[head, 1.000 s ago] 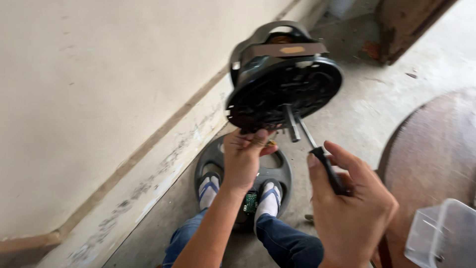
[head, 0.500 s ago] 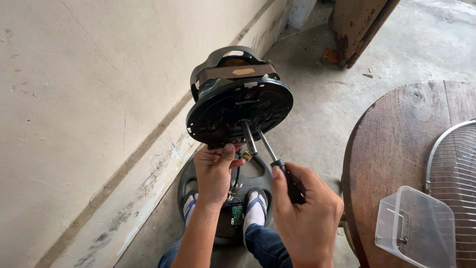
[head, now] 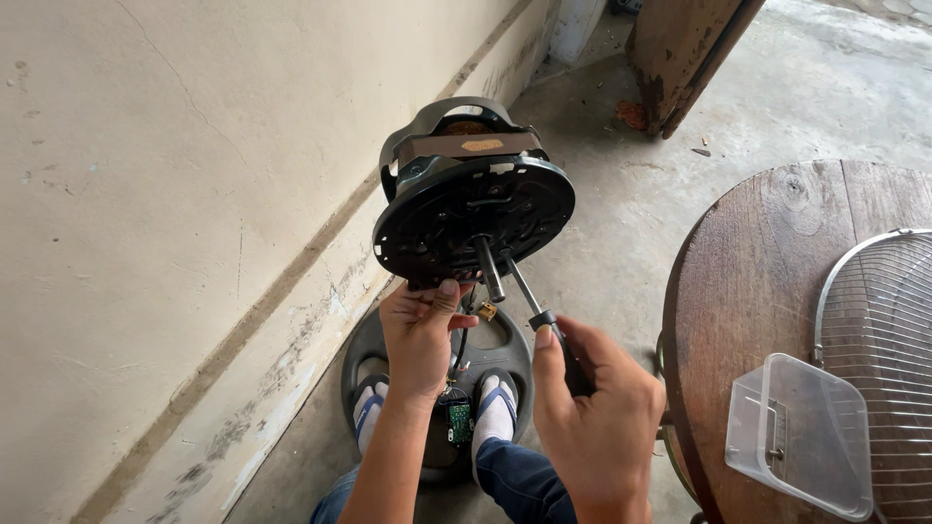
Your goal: The person uses a screwdriver to remove screws from the front grille of a standing electric fan, then detaches the grille and places it on a nearby table. The person continues to unscrew and remove the rear motor housing cover, exposing the internal motor components.
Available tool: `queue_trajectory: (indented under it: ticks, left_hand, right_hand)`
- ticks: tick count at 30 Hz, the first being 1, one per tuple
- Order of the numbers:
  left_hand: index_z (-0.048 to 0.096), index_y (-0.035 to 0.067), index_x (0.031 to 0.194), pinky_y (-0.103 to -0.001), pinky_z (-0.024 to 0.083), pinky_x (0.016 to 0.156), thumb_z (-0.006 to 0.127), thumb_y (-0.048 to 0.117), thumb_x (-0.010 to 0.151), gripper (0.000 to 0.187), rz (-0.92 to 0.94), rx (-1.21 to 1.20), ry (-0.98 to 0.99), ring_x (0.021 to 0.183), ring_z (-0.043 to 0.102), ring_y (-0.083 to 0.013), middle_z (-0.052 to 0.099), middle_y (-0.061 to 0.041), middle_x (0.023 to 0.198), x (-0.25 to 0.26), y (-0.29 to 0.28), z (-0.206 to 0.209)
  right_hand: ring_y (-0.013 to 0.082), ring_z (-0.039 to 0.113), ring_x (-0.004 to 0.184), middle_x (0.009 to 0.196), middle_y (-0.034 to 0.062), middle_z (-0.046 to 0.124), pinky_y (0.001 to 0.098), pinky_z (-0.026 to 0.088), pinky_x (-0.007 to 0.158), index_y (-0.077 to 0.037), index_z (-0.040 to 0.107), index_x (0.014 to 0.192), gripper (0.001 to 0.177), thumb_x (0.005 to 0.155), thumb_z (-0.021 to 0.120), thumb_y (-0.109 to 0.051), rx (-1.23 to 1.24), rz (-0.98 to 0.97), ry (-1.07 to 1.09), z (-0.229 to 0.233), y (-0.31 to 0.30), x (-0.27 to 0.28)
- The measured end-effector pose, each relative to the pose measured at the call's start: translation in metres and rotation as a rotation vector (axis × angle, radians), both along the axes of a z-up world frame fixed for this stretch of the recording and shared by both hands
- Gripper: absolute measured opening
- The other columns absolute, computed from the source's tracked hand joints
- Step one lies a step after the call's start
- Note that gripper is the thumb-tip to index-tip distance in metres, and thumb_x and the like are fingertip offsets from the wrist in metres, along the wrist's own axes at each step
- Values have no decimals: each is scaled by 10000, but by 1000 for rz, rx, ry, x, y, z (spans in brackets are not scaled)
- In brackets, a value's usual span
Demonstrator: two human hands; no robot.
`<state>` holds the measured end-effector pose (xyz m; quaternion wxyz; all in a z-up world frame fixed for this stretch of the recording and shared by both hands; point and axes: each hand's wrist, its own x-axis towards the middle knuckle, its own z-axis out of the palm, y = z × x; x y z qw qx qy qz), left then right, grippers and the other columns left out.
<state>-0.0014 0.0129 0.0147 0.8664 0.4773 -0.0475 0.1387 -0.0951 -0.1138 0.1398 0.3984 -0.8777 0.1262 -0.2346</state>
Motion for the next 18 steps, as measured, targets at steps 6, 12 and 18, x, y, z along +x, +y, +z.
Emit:
queue_trajectory:
  ticks: [6,12,18]
  left_hand:
    - [755,35,1014,-245,629,581,720,182,967,158,0,-17,6,922,774,-159,792,-96,972,0,0,-3]
    - [760,44,1020,-249,635,589,725,190,964,161,-2,-15,-1,922,779,-162,796,-98,974,0,-1,-3]
    - [755,45,1024,-240,630,584,730,184,957,157,-3,-43,13,941,778,-158,789,-88,970,0,-3,-3]
  right_hand:
    - [139,691,538,711,106,743,284,510,479,16,772,943,185,879,744,-155,-14,13,4,1,2,-3]
    - [136,763,662,794,108,776,246,582,584,26,756,966,182,871,737,-127,13,49,-85,3,3,0]
    - [148,740,600,783,101,778,287,545,501,7,757,967,183,839,757,-124,37,10,6,6,1,-2]
